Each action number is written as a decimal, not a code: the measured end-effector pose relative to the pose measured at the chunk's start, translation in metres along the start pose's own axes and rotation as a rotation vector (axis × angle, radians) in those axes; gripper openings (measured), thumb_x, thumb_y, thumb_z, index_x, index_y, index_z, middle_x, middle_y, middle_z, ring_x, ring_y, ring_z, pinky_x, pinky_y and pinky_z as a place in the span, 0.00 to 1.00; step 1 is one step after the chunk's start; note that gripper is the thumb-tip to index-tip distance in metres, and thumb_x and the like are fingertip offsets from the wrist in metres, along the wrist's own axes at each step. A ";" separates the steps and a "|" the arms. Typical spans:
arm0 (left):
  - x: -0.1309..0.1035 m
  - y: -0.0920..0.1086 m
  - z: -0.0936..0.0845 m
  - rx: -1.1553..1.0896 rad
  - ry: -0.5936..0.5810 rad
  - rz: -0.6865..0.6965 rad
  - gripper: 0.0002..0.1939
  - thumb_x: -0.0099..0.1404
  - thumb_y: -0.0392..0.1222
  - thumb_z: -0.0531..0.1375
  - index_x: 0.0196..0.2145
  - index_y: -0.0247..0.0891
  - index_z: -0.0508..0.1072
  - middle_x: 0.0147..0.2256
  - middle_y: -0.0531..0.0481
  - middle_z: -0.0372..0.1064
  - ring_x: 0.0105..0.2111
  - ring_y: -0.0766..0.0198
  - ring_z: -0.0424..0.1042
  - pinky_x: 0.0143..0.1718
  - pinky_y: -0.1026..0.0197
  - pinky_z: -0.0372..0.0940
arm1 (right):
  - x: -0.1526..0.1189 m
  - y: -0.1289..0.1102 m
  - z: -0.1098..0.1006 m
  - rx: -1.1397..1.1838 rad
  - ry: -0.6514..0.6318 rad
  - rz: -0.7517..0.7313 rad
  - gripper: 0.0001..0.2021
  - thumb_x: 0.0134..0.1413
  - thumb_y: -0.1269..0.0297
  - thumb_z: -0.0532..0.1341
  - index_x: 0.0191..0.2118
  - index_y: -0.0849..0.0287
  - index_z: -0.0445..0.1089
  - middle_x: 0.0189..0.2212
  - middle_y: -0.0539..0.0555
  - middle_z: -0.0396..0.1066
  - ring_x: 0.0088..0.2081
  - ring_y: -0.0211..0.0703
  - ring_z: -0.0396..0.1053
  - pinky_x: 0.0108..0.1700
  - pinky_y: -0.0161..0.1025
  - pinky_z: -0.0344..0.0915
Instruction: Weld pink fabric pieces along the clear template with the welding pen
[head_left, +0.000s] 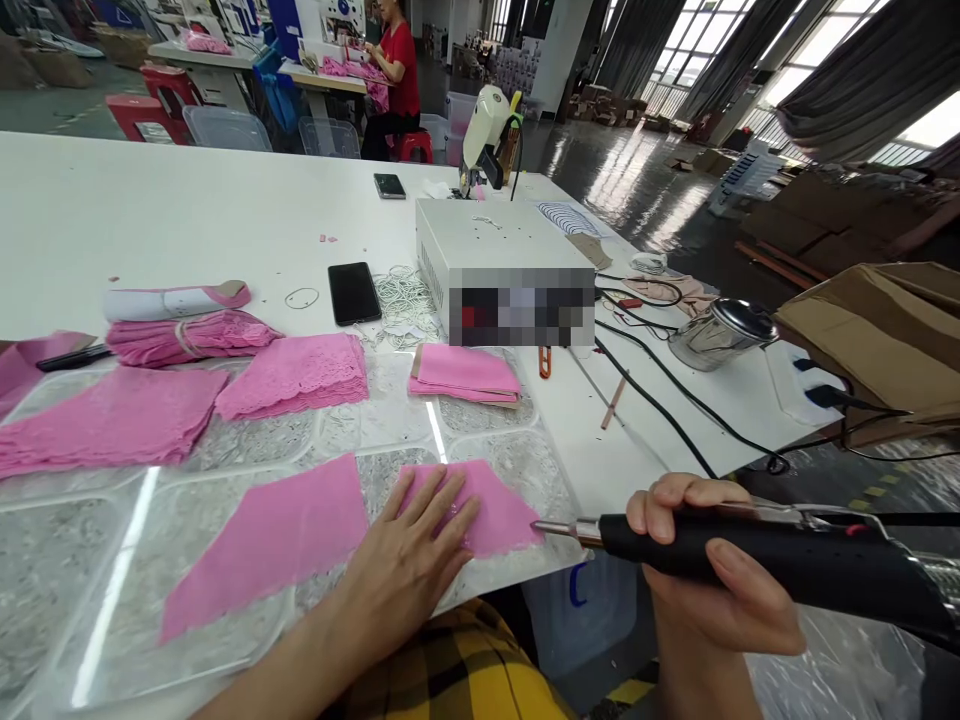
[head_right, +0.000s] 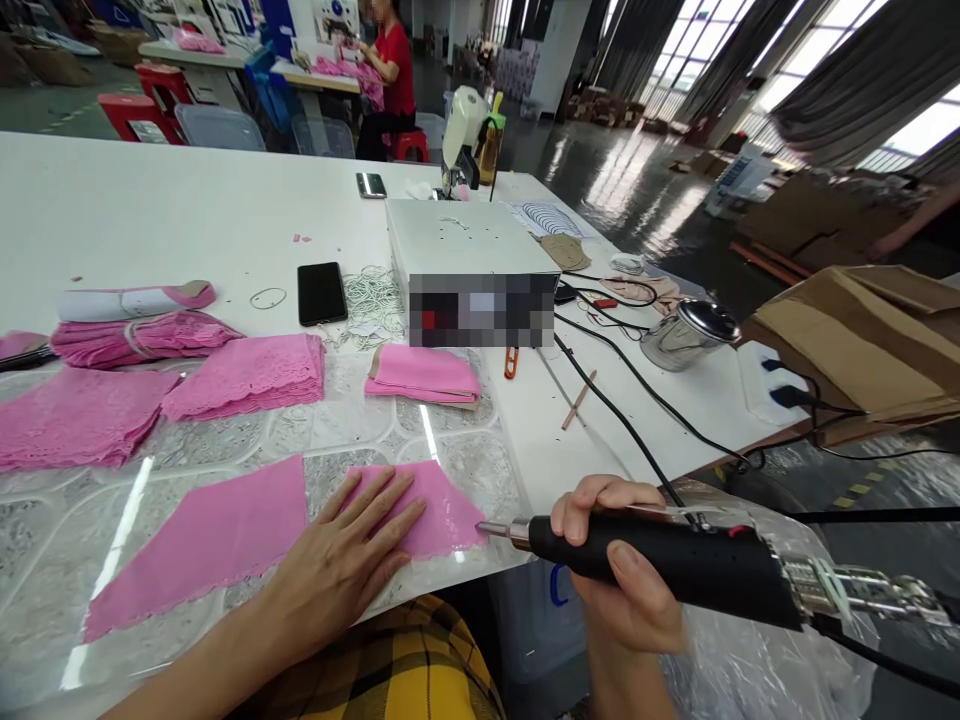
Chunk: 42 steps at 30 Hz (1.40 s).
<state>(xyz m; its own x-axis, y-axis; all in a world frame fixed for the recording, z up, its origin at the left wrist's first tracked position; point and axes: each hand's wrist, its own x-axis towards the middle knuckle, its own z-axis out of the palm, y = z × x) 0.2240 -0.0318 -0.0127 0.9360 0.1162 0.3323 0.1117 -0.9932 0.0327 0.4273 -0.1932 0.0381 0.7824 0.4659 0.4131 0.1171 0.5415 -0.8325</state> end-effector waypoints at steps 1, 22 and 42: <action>0.000 0.000 0.000 -0.004 0.003 0.002 0.20 0.74 0.45 0.49 0.59 0.38 0.64 0.60 0.41 0.61 0.61 0.48 0.60 0.60 0.42 0.55 | 0.000 -0.001 -0.001 -0.003 0.003 0.001 0.11 0.42 0.64 0.61 0.35 0.60 0.71 0.28 0.53 0.68 0.20 0.35 0.63 0.22 0.38 0.64; -0.001 0.003 -0.003 -0.014 0.009 -0.029 0.21 0.73 0.49 0.51 0.58 0.39 0.65 0.60 0.41 0.62 0.60 0.47 0.62 0.59 0.41 0.55 | 0.015 0.027 0.038 0.033 0.103 -0.115 0.10 0.40 0.66 0.58 0.33 0.59 0.71 0.28 0.52 0.68 0.21 0.36 0.62 0.25 0.40 0.63; 0.000 0.004 -0.003 -0.017 0.012 -0.040 0.20 0.73 0.49 0.49 0.58 0.39 0.66 0.59 0.42 0.62 0.59 0.48 0.63 0.59 0.41 0.55 | 0.020 0.043 0.049 0.034 0.039 -0.088 0.08 0.41 0.68 0.59 0.32 0.58 0.70 0.27 0.51 0.68 0.22 0.37 0.63 0.26 0.41 0.65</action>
<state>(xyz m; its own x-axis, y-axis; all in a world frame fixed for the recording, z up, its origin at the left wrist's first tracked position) 0.2231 -0.0356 -0.0097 0.9269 0.1556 0.3415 0.1430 -0.9878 0.0620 0.4181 -0.1264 0.0284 0.7932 0.3881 0.4692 0.1662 0.6032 -0.7801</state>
